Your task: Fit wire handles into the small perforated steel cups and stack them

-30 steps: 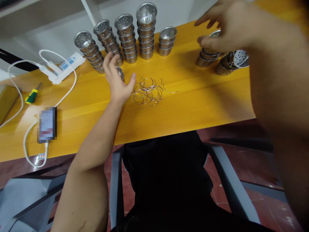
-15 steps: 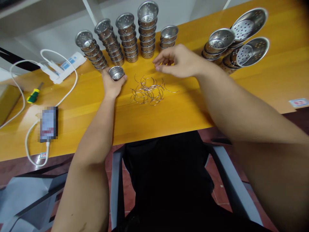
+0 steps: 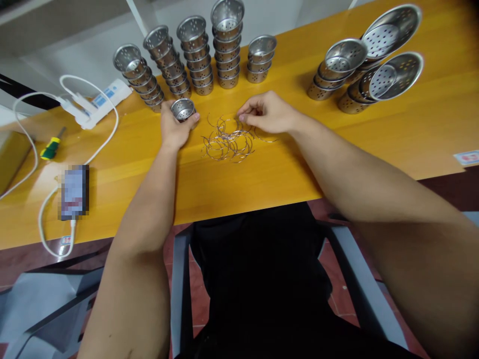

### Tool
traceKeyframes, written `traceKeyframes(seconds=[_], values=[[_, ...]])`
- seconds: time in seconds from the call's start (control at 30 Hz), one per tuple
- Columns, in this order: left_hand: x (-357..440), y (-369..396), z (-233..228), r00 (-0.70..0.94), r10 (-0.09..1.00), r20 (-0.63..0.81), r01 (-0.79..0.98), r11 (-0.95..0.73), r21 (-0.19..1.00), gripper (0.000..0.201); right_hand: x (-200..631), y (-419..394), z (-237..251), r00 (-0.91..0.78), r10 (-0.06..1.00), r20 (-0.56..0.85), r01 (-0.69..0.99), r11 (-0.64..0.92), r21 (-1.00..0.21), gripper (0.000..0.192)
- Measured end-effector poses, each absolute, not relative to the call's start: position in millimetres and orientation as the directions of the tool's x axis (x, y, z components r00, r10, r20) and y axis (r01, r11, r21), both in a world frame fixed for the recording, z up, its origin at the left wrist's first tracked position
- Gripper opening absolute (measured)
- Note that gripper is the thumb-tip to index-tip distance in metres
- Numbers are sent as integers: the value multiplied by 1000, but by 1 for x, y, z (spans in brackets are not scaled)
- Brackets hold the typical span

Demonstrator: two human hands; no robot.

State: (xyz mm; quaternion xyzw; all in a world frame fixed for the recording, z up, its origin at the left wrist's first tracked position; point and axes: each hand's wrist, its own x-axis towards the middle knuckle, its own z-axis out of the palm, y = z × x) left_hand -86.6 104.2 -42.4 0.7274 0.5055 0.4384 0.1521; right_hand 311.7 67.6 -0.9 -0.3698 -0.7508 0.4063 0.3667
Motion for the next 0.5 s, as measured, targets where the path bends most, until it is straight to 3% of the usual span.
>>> traceKeyframes(seconds=[0.03,0.1,0.27,0.5], values=[[-86,104,-42,-7,900,435,574,-353,739,127,310,64,2,-449,864,228,281,378,-882,41],[-83,103,-41,-76,928,365,529,-273,804,140,309,57,8,-440,878,189,321,350,-880,26],[-78,107,-44,-76,913,400,467,-322,824,121,311,46,19,-489,861,142,386,360,-849,17],[-82,114,-53,-15,891,454,409,-409,816,111,314,50,15,-620,759,196,456,553,-697,20]])
